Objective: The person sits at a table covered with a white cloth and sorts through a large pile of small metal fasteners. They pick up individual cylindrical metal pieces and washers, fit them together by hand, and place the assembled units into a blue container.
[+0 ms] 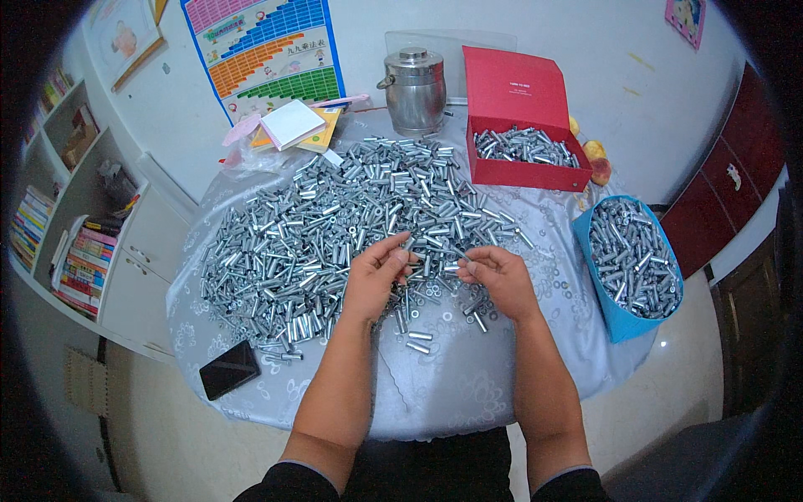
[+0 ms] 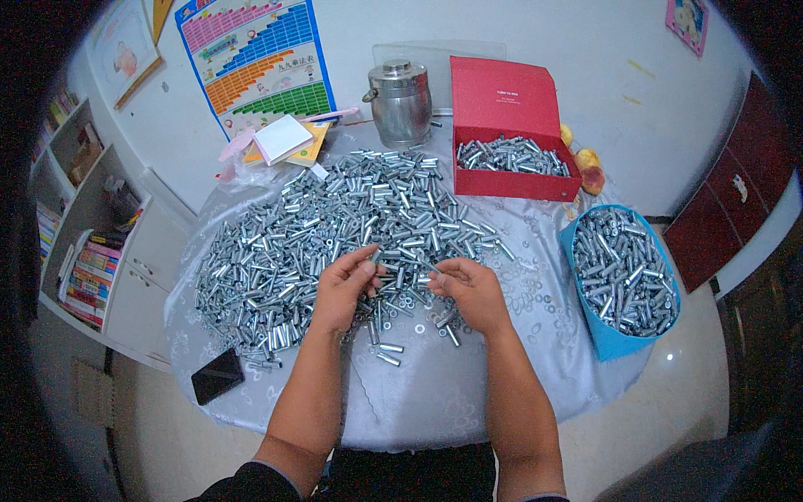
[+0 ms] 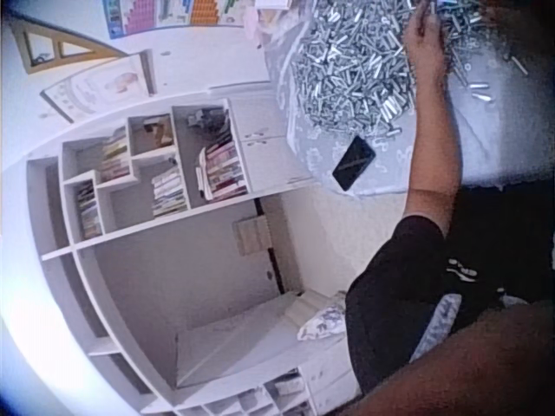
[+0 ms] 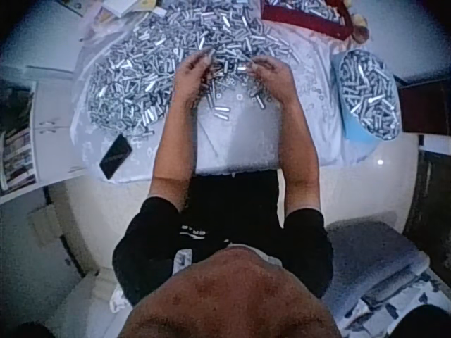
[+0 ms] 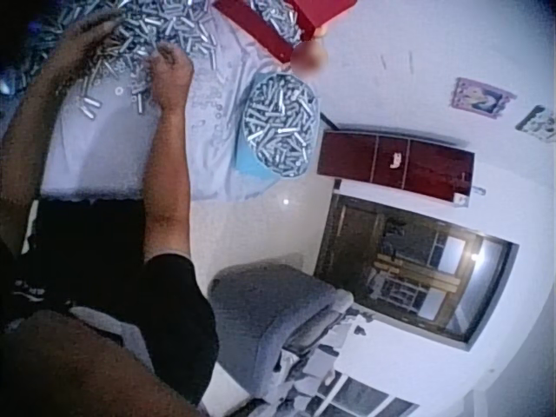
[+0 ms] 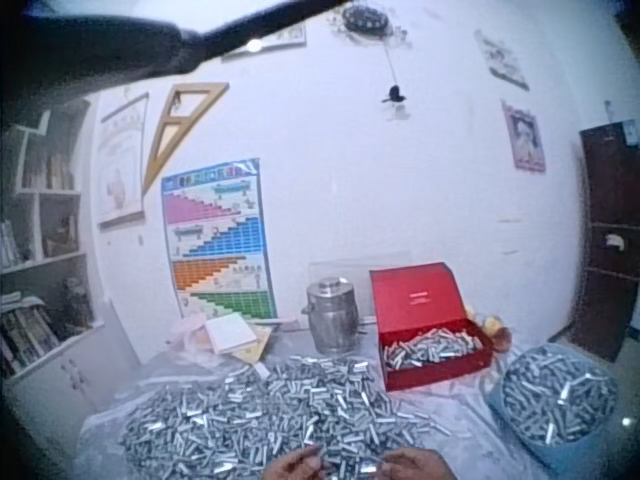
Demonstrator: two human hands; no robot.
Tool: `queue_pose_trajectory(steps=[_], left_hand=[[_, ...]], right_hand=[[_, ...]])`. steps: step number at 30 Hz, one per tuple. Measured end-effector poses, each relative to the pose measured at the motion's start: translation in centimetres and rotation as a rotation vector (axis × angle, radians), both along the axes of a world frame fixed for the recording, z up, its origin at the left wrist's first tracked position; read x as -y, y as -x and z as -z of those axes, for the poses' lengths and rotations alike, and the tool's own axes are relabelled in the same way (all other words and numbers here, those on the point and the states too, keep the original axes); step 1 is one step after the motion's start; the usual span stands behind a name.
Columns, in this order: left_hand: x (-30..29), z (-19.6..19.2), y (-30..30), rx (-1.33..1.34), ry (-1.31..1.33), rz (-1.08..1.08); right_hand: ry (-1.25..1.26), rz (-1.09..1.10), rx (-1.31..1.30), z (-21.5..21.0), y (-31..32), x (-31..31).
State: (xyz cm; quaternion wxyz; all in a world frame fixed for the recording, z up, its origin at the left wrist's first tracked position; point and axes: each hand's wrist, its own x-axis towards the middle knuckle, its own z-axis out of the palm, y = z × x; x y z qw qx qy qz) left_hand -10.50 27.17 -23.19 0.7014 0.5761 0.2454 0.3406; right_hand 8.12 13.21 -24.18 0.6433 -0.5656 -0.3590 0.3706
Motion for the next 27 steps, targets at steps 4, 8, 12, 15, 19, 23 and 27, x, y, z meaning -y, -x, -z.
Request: queue_pose_trajectory(steps=[4,8,12,15,19,23,27], left_hand=[[-0.3,0.8,0.0,0.183,0.241,0.071],[-0.1,1.0,-0.3,0.304,0.399,0.168],[0.4,0.2,-0.6,0.328,0.463,0.095],[0.0,1.1,-0.5,0.346,0.411,0.04],[0.2,0.6,-0.6,0.354,0.342,0.043],[0.1,0.4,-0.8,0.342,0.359,0.04],[0.4,0.6,-0.9,0.32,0.316,-0.022]], right_hand=[[-0.015,-0.007,-0.006,0.1,0.7,-0.3],[-0.068,0.008,0.252,0.7,0.9,-0.4],[-0.051,0.046,0.298,0.4,0.9,-0.2],[-0.02,0.072,0.303,-1.2,1.4,0.0],[-0.025,0.113,0.376,-1.5,1.2,0.1],[-0.031,0.142,0.516,-1.6,1.3,0.1],[-0.028,0.123,0.556,-1.9,1.7,0.1]])
